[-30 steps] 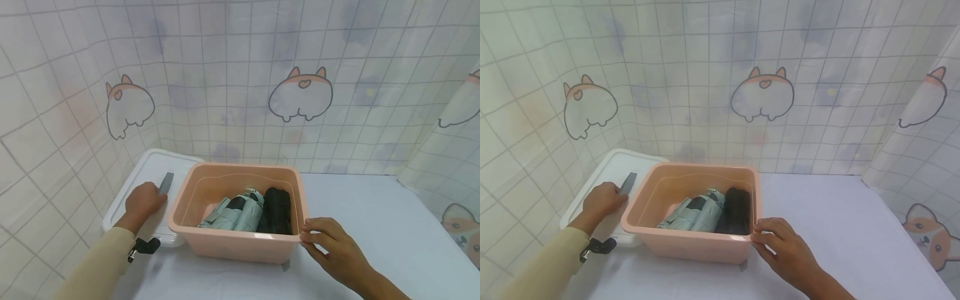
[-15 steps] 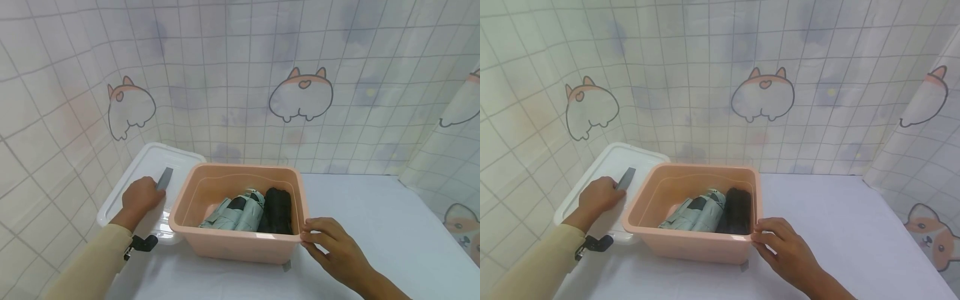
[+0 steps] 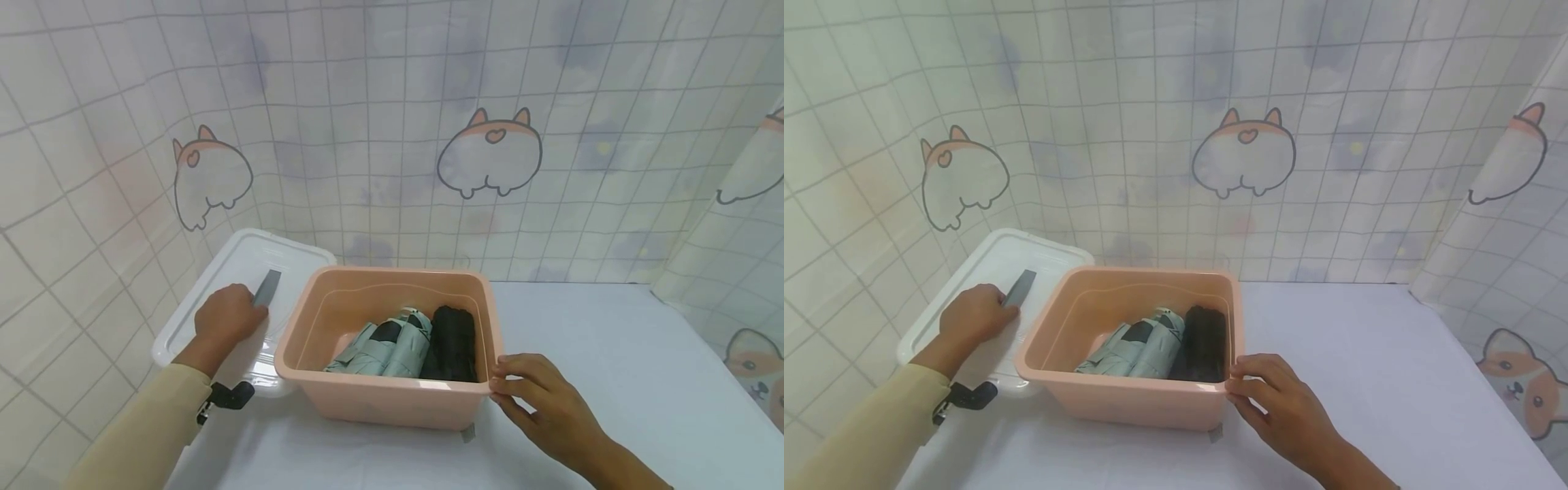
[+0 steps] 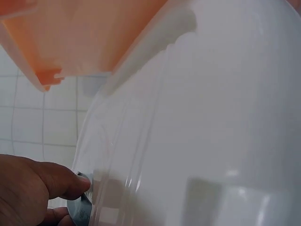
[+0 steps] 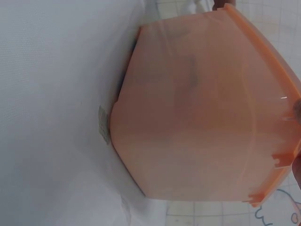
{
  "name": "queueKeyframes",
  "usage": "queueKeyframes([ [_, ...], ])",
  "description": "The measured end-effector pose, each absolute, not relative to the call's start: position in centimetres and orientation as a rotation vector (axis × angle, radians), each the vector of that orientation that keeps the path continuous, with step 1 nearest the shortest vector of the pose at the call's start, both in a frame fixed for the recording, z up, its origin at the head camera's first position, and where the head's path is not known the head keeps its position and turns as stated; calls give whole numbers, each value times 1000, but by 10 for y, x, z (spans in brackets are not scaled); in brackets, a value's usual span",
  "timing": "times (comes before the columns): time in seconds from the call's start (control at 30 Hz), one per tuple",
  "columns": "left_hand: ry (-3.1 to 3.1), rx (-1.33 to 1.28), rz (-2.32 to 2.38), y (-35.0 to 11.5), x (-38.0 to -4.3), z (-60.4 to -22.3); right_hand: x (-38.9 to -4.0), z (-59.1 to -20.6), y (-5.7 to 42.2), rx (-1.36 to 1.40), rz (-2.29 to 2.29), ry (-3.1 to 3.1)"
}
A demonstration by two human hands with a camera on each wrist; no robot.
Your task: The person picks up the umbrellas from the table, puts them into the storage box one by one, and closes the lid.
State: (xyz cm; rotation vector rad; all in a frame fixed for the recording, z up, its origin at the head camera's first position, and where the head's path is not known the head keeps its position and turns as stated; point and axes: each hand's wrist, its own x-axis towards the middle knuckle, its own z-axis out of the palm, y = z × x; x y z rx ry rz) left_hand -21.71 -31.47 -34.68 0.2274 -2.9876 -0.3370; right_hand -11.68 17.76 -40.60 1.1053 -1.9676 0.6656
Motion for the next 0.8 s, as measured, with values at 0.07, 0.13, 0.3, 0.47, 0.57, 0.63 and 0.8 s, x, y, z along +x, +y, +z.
queueKeyframes([
  [0.07, -2988, 226, -333, -314, -217, -344, -116, -406, 178, 1099, 659, -1978],
  [0.13, -2983, 223, -325, -313, -216, -342, -116, -405, 177, 1098, 657, -1983],
  [0.3, -2970, 221, -311, -310, -215, -338, -116, -405, 177, 1095, 653, -1990],
  [0.47, -2966, 205, -319, -310, -213, -333, -116, -404, 176, 1102, 669, -1966],
  [0.57, -2972, 200, -324, -310, -212, -329, -116, -404, 176, 1101, 671, -1951],
  [0.63, -2974, 206, -322, -311, -212, -327, -117, -404, 176, 1103, 671, -1947],
  [0.8, -2968, 217, -315, -312, -212, -322, -117, -404, 176, 1120, 681, -1945],
])
